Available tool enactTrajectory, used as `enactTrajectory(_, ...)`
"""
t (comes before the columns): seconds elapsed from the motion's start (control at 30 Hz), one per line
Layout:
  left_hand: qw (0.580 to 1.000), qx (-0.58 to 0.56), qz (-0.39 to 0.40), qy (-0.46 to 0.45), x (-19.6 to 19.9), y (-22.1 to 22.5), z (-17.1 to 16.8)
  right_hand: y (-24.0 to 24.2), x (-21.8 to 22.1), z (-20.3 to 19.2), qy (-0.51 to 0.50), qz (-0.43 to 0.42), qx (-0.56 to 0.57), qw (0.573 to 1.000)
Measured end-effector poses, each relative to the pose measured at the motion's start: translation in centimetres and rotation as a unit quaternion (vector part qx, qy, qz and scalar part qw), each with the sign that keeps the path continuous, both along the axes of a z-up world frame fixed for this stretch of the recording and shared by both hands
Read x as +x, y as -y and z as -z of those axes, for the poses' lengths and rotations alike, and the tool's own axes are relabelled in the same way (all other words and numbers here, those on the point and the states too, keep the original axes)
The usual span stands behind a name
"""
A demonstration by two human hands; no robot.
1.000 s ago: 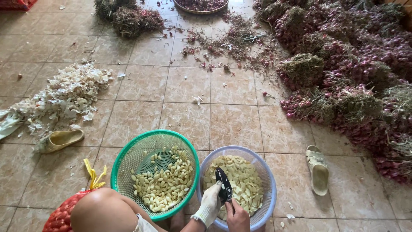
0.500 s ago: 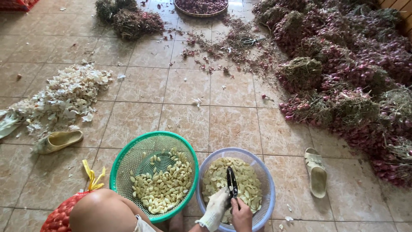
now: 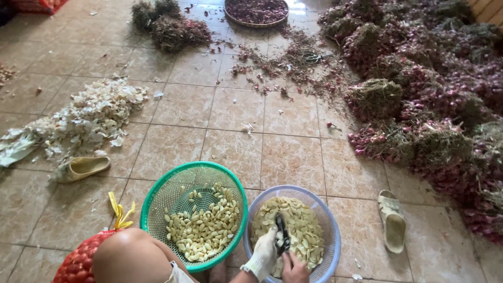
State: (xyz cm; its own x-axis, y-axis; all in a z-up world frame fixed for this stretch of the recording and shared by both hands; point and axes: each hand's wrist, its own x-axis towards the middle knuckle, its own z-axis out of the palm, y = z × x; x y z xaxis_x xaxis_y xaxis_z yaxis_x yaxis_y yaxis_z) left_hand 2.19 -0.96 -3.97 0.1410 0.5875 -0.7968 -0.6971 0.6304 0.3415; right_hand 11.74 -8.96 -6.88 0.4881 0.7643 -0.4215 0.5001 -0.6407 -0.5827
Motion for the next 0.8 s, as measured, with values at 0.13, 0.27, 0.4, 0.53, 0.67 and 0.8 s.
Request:
enactTrajectory(0.13,0.997,-0.034,0.036,-0.051,-2.1,-1.1,-5.7,1.1,-0.8,2.3,0.011,-0.015,-0.001,1.0)
enactTrajectory(0.27,0.999,0.004,0.036,0.032,-0.4,0.6,-0.7,-1.4,1.8,3.0,0.057,0.018,-0.026,0.998)
enactTrajectory(0.4,0.999,-0.015,0.033,0.034,-0.2,-0.3,-0.9,0.0,1.5,6.9,0.049,0.044,0.042,0.997)
enactTrajectory(0.53,0.999,-0.019,0.036,-0.024,-1.6,-1.4,-4.1,1.0,0.6,7.0,-0.002,0.01,0.124,0.992)
enactTrajectory(0.67,0.998,-0.016,0.038,0.047,-0.3,-0.2,0.2,-1.2,2.6,5.6,0.083,0.002,0.014,0.996)
enactTrajectory(0.8,0.999,-0.008,-0.028,0.034,-0.3,-0.7,-1.6,0.6,1.1,2.2,0.012,-0.002,0.024,1.0)
